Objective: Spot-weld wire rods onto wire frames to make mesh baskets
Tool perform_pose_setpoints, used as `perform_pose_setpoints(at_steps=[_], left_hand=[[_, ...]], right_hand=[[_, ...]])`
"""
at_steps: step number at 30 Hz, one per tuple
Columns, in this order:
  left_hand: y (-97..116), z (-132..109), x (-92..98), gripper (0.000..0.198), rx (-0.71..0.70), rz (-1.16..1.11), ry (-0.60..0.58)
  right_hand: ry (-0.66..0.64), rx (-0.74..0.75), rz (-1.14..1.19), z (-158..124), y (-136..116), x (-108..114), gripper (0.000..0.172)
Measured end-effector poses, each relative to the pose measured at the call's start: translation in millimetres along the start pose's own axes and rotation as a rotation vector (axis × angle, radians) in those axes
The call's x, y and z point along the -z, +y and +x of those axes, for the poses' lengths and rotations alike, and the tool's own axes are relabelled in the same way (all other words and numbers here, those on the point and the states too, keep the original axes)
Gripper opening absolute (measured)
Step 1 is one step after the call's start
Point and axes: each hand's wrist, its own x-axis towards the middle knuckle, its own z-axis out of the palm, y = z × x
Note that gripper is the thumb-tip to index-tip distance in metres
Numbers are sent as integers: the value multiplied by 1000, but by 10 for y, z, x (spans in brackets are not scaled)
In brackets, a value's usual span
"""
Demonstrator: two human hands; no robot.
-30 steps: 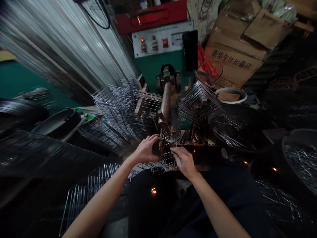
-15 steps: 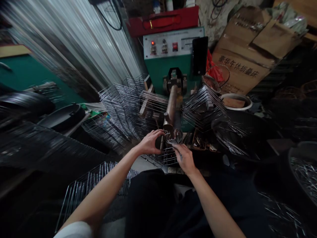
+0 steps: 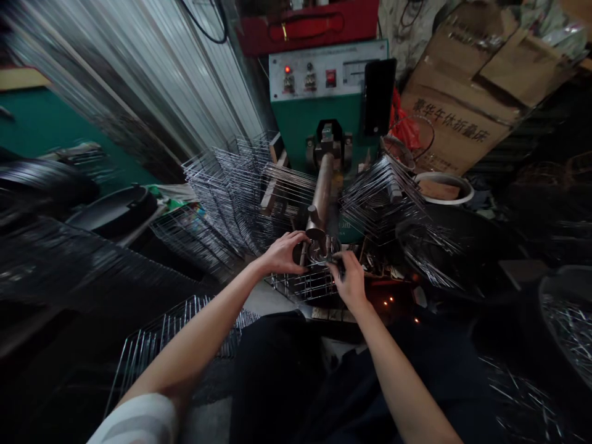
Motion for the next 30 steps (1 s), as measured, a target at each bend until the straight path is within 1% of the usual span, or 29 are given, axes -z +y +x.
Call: perform_pose_setpoints(at_steps=[5,11,14,17,19,20,22,24,25,26,27,29,30], left_hand=[[-126,125,3,76,-33,20,-1],[-197,135,-21,77,-62,-5,9],[-199,143,-35,77,-57,0,10],[-145,157,-24,77,-42,-34,7],[-124,142,6,82,-22,-77,-1],[-139,113,24,87,-13,-95,-1],[-251,-11,41,105,9,-126,32],[-471,-234,-10,129,52,-196,104],[-606,-371,-74,140,92,-260,137],[-742,-513,-166,150,147,-356,159],[-867,-645,-281,153,209,-477,140],[-1044,-840,-550,152,331,-743,68],[-1088,-890,-682,151,353,-866,41]], right_hand=[[-42,-33,27,62,127,-34,8],[-21,-59,29,64,127,-26,11],[-20,-81,58,75,127,-54,14],[-7,-124,115,73,151,-94,19],[-9,-149,139,51,182,-65,23],[-24,-171,150,29,202,-17,25],[-77,-252,196,-45,248,159,28],[-141,-381,271,-159,292,413,31],[-161,-456,310,-228,309,547,34],[-168,-539,348,-300,320,671,38],[-163,-620,373,-372,323,775,42],[-131,-750,388,-502,304,900,50],[-112,-790,386,-553,282,918,52]])
